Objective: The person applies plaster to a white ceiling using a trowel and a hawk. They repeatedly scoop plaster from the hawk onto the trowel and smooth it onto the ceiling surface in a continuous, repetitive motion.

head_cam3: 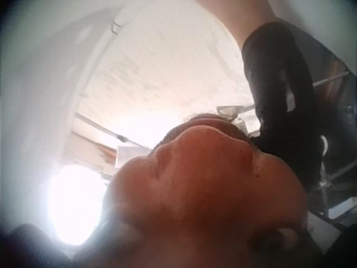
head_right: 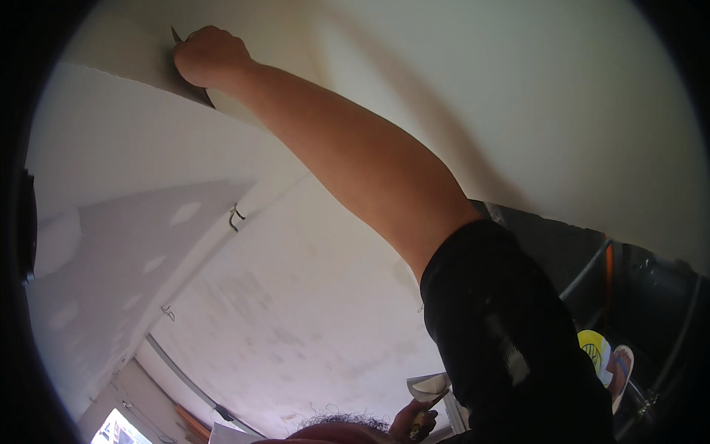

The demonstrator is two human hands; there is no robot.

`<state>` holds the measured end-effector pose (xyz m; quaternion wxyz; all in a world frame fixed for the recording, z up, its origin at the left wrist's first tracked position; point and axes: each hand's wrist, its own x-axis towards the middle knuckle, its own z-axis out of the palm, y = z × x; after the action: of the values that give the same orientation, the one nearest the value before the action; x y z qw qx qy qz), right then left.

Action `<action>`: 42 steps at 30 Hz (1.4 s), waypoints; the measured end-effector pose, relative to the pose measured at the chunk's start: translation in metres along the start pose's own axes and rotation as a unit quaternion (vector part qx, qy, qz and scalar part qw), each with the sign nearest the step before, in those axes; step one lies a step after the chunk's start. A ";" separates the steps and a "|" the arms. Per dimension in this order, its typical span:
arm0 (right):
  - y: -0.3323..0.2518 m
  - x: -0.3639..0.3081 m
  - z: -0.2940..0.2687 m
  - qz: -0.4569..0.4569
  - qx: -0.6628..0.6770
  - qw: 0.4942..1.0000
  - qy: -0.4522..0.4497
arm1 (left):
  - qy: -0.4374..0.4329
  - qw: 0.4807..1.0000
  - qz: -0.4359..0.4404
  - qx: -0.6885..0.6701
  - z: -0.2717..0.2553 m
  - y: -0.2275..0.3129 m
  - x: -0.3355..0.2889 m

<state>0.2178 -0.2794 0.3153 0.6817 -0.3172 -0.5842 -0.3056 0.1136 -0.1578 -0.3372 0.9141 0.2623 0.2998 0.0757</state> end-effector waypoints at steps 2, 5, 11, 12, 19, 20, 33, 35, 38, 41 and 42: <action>-0.015 -0.004 -0.007 -0.007 0.006 1.000 0.007 | 0.002 1.000 0.008 0.008 0.006 0.000 -0.004; -0.038 -0.007 -0.017 -0.025 0.013 0.999 0.015 | 0.002 1.000 0.011 0.019 0.013 -0.001 -0.010; -0.078 -0.023 -0.034 -0.089 0.027 0.996 0.017 | 0.003 1.000 0.018 0.023 0.020 -0.003 -0.019; -0.085 -0.025 -0.038 -0.102 0.031 0.994 0.018 | 0.004 1.000 0.017 0.022 0.021 -0.003 -0.021; -0.116 -0.065 -0.060 -0.218 0.040 0.975 0.023 | 0.005 1.000 0.016 0.025 0.017 -0.001 -0.021; -0.121 -0.071 -0.063 -0.242 0.043 0.969 0.031 | 0.006 0.999 0.018 0.026 0.017 -0.001 -0.022; -0.069 -0.174 -0.135 -0.249 -0.106 0.954 0.132 | -0.057 0.994 0.074 0.056 0.022 -0.013 -0.033; -0.057 -0.228 -0.143 -0.081 0.043 0.992 0.088 | -0.089 0.986 0.113 0.087 0.031 -0.020 -0.049; -0.003 -0.302 -0.167 0.117 0.148 0.982 0.009 | -0.087 0.989 0.110 0.037 0.036 -0.035 -0.071; 0.049 -0.366 -0.177 0.242 0.354 0.903 0.020 | -0.166 0.979 0.106 -0.052 0.034 -0.044 -0.081; 0.063 -0.382 -0.181 0.281 0.415 0.865 0.026 | -0.243 0.961 0.109 -0.079 0.033 -0.047 -0.080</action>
<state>0.3267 -0.3661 -0.0886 0.8226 -0.1476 -0.5250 0.1610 0.0670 -0.2356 -0.2987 0.9635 0.2305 0.0318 0.1321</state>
